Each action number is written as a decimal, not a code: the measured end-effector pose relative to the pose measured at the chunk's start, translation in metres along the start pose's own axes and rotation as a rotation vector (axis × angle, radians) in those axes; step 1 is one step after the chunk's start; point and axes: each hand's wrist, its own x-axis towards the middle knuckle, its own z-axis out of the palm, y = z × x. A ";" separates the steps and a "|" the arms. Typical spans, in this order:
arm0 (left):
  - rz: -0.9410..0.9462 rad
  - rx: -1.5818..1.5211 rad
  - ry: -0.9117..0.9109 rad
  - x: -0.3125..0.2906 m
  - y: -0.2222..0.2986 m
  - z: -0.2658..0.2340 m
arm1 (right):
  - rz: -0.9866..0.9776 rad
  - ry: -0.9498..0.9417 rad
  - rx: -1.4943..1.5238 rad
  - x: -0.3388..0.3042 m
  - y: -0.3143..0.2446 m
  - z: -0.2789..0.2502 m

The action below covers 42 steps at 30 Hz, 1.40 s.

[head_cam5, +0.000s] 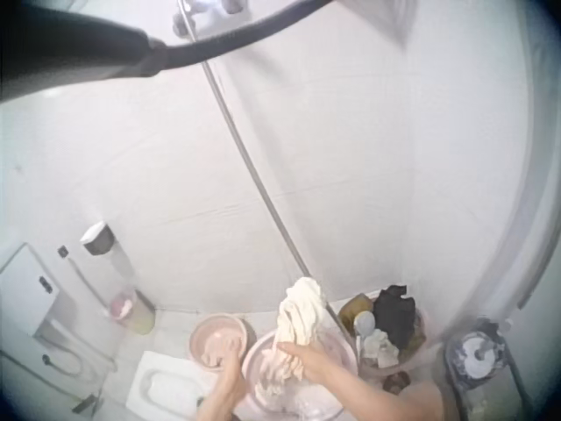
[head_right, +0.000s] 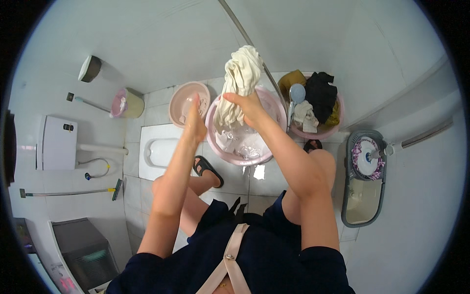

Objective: The person sits on a small stool in a bathroom and hand-washes various pieces of clothing in a pink basin filled with soapy water. They scrub, rinse, and wring out each item individually, then place the cleaned clothes into a separate beige basin to the left.

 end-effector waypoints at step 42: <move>0.194 -0.581 0.092 0.005 -0.019 0.020 | -0.359 0.103 -0.189 -0.017 0.018 0.013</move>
